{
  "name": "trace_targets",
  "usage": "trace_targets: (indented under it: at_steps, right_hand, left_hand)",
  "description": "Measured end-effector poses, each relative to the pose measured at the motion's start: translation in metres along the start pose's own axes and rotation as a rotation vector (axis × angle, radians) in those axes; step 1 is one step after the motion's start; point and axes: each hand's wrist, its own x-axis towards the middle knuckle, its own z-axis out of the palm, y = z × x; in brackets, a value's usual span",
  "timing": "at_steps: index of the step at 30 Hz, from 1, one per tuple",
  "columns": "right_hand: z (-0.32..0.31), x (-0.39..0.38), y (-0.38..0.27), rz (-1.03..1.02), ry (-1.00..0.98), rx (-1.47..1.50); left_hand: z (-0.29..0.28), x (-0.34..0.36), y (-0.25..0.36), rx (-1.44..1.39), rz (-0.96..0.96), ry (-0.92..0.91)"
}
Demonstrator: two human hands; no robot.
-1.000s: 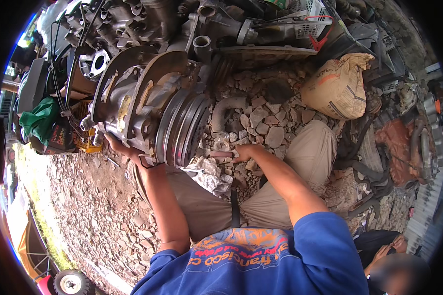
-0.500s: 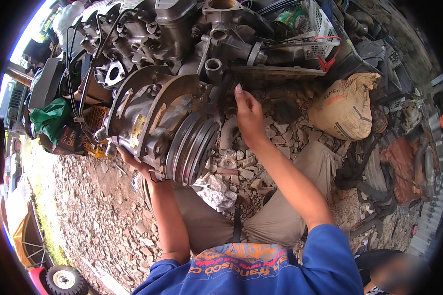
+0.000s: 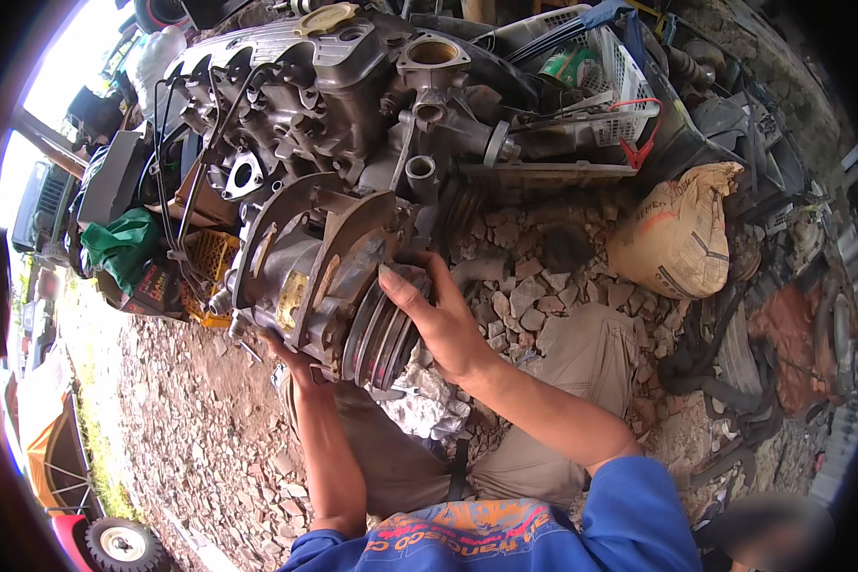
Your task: The person sits on the ground and uses a wrench to loosen and remove bolts from a metal engine component, likely an alternator or pulley assembly. After detaching the part, they place it on the ground and use a metal file to scrape and clean its surface.
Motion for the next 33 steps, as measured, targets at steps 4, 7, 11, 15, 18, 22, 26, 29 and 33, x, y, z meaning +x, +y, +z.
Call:
trace_targets:
  at_steps: [4,7,11,15,18,22,26,29,33]
  right_hand:
    - [0.0,-0.004,0.012,-0.018,0.055,0.174]
    - [-0.006,-0.005,0.023,-0.025,0.122,0.219]
    - [-0.017,-0.011,0.035,-0.052,0.096,0.3]
    - [-0.043,-0.015,0.05,-0.066,0.005,0.295]
    - [-0.059,-0.018,0.055,-0.051,-0.063,0.342]
    - [-0.069,-0.033,0.053,-0.055,-0.027,0.315]
    - [-0.089,-0.053,0.056,-0.018,-0.093,0.448]
    - [-0.096,-0.07,0.057,0.039,-0.098,0.627]
    - [-0.141,-0.108,0.09,-0.089,0.262,0.602]
  left_hand:
    - [-0.049,0.012,-0.025,0.086,0.047,-0.176]
    - [-0.045,0.003,-0.032,0.123,0.071,-0.112]
    - [-0.066,0.0,-0.035,0.057,0.101,-0.491]
    - [-0.078,-0.014,-0.044,0.104,0.037,-0.532]
    - [-0.088,-0.028,-0.046,0.173,-0.011,-0.529]
    - [-0.103,-0.042,-0.058,0.276,-0.109,-0.578]
    - [-0.107,-0.052,-0.077,0.413,-0.201,-0.719]
    - [-0.107,-0.058,-0.092,0.51,-0.237,-0.861]
    - [-0.106,-0.065,-0.116,0.583,-0.228,-1.079]
